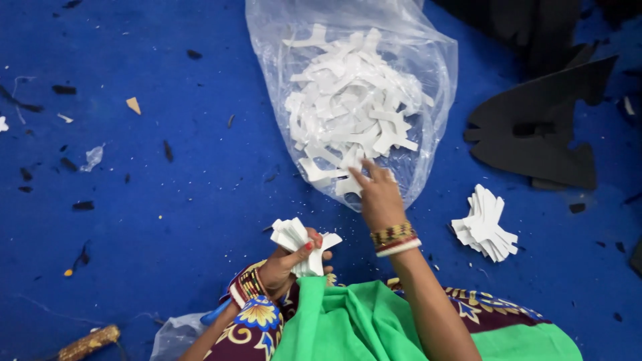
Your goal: The person sorts and stacks white fabric shoe components from a plastic bag while sitting on a floor mat.
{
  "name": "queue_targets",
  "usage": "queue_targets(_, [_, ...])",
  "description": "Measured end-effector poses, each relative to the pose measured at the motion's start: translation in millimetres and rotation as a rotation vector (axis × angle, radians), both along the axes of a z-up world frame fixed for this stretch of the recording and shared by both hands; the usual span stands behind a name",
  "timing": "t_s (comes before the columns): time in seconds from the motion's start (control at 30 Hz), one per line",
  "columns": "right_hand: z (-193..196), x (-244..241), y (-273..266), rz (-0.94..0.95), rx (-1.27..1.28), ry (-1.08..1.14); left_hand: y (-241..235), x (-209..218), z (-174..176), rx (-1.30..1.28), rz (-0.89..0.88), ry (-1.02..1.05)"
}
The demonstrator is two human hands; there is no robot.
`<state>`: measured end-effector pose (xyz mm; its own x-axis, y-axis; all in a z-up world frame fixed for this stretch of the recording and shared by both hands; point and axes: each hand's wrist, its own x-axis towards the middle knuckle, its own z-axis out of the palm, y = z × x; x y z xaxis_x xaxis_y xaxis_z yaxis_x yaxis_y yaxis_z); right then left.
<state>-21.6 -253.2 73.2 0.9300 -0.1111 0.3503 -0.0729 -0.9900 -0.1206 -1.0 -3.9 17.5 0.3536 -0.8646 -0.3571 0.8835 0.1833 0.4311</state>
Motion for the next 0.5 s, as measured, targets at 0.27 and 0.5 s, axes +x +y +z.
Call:
queue_targets(0.27, [-4,5,-5,-0.102,-0.047,0.204,0,0,-8,-0.142,0.042,-0.025])
queue_targets(0.5, [55,-67,-64,-0.23,0.021,-0.286,2,2,-7,-0.098,0.049,0.056])
